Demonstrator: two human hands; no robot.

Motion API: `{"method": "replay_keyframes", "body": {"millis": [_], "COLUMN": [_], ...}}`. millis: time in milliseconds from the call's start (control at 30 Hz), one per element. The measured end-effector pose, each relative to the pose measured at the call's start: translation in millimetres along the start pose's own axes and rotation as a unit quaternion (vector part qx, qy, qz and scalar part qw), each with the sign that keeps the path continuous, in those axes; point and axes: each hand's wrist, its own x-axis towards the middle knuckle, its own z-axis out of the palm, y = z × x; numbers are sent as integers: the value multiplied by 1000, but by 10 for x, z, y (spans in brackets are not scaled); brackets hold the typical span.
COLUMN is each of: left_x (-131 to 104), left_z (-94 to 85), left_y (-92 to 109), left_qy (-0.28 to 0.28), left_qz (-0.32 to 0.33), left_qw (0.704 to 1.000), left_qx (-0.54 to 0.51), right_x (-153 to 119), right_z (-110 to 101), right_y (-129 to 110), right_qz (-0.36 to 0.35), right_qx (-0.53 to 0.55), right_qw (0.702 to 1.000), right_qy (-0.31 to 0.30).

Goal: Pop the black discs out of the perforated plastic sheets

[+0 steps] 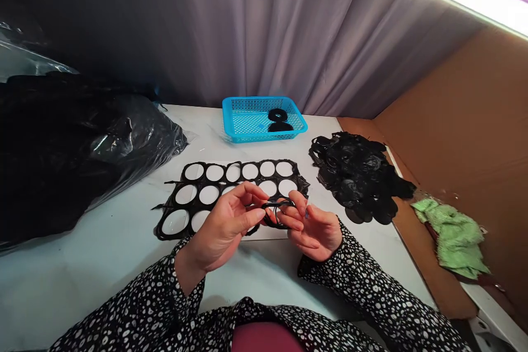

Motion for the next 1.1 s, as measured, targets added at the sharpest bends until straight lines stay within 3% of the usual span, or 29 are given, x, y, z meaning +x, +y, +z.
{"method": "replay_keyframes", "body": {"millis": [467,533,600,667,767,867,967,1100], "left_x": [3,13,22,29,48,103,171,192], "left_z": [-11,-45,-118,-230,-425,-587,-692,-784], "left_y": [-40,-83,-144,-219,-348,-469,-540,-551], "left_qy": [-14,-1,9,16,19,21,42,67], "left_qz": [13,15,23,53,135,187,180,153], "left_qw": [1000,998,983,929,783,665,600,560], "left_qx": [14,58,179,366,607,723,779,812], "right_x": [-11,-38,-61,-45,121,453,825,1130], "right_z": [-31,-27,3,64,163,166,17,-334], "right_y": [8,11,-22,-117,-363,-591,-632,-430], "right_qz": [17,29,47,42,-40,-88,-86,-61], "right_qx": [-10,-30,-67,-115,-203,-302,-352,-425], "right_qw": [1000,999,997,991,960,909,889,869], "right_qy": [8,3,7,52,190,272,281,248]}}
